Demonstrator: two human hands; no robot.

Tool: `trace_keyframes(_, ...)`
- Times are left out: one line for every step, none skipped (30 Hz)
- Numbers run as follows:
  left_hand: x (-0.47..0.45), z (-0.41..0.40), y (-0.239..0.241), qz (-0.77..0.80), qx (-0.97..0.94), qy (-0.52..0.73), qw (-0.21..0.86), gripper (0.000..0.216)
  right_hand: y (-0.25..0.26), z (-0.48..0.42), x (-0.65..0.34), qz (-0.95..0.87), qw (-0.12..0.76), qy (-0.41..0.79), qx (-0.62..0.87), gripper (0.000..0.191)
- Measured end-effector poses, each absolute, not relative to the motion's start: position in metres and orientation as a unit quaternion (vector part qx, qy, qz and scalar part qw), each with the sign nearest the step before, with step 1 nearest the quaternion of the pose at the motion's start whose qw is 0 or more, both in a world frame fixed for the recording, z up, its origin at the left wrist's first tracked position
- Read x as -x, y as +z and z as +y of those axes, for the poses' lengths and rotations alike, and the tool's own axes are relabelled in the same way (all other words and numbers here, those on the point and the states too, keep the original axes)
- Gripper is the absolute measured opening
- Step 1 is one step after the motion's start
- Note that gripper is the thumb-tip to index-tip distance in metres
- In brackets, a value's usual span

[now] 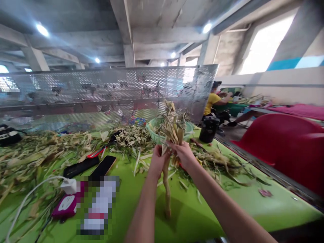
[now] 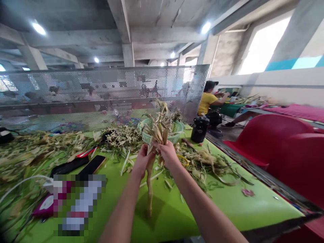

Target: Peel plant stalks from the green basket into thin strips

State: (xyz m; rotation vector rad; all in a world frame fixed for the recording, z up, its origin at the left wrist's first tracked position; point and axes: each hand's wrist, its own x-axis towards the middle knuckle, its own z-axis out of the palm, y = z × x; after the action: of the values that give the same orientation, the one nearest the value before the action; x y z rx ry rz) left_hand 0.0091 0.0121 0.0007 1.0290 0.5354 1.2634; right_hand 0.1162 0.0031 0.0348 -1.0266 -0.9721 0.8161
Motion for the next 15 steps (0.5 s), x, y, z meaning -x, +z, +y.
trace_keyframes(-0.010, 0.012, 0.001, 0.231, -0.447, 0.550, 0.667, 0.040, 0.034, 0.005, -0.115, -0.431, 0.688, 0.373, 0.449, 0.030)
trace_keyframes(-0.011, 0.011, 0.002, 0.231, -0.434, 0.547, 0.677, 0.040, 0.034, 0.006, -0.114, -0.430, 0.689, 0.378, 0.444, 0.031)
trace_keyframes(-0.012, 0.012, 0.001, 0.235, -0.416, 0.549, 0.686, 0.039, 0.033, 0.007, -0.114, -0.432, 0.689, 0.376, 0.444, 0.031)
trace_keyframes(-0.012, 0.013, 0.000, 0.242, -0.394, 0.553, 0.693, 0.038, 0.033, 0.007, -0.115, -0.435, 0.688, 0.366, 0.451, 0.031)
trace_keyframes(-0.012, 0.014, -0.002, 0.248, -0.373, 0.557, 0.699, 0.037, 0.031, 0.008, -0.117, -0.439, 0.686, 0.352, 0.462, 0.031)
trace_keyframes(-0.012, 0.016, -0.005, 0.252, -0.358, 0.561, 0.702, 0.035, 0.030, 0.008, -0.118, -0.443, 0.682, 0.336, 0.475, 0.031)
trace_keyframes(-0.012, 0.018, -0.007, 0.255, -0.352, 0.564, 0.702, 0.034, 0.028, 0.009, -0.120, -0.448, 0.679, 0.320, 0.485, 0.031)
trace_keyframes(-0.012, 0.020, -0.010, 0.258, -0.355, 0.567, 0.697, 0.032, 0.026, 0.010, -0.121, -0.453, 0.678, 0.306, 0.491, 0.031)
trace_keyframes(-0.012, 0.022, -0.012, 0.263, -0.366, 0.570, 0.687, 0.030, 0.025, 0.011, -0.122, -0.457, 0.679, 0.295, 0.493, 0.030)
trace_keyframes(-0.012, 0.023, -0.013, 0.271, -0.380, 0.576, 0.671, 0.029, 0.023, 0.012, -0.123, -0.460, 0.682, 0.288, 0.491, 0.029)
trace_keyframes(-0.012, 0.024, -0.014, 0.280, -0.396, 0.582, 0.653, 0.029, 0.022, 0.013, -0.123, -0.460, 0.686, 0.285, 0.486, 0.028)
trace_keyframes(-0.011, 0.024, -0.014, 0.287, -0.411, 0.587, 0.635, 0.028, 0.021, 0.014, -0.123, -0.459, 0.690, 0.284, 0.482, 0.028)
trace_keyframes(-0.011, 0.025, -0.014, 0.294, -0.425, 0.593, 0.618, 0.028, 0.019, 0.015, -0.123, -0.455, 0.693, 0.286, 0.480, 0.028)
trace_keyframes(-0.011, 0.025, -0.014, 0.297, -0.437, 0.597, 0.603, 0.027, 0.018, 0.016, -0.123, -0.452, 0.697, 0.291, 0.476, 0.028)
trace_keyframes(-0.010, 0.025, -0.014, 0.298, -0.447, 0.602, 0.590, 0.025, 0.017, 0.017, -0.123, -0.447, 0.701, 0.297, 0.470, 0.030)
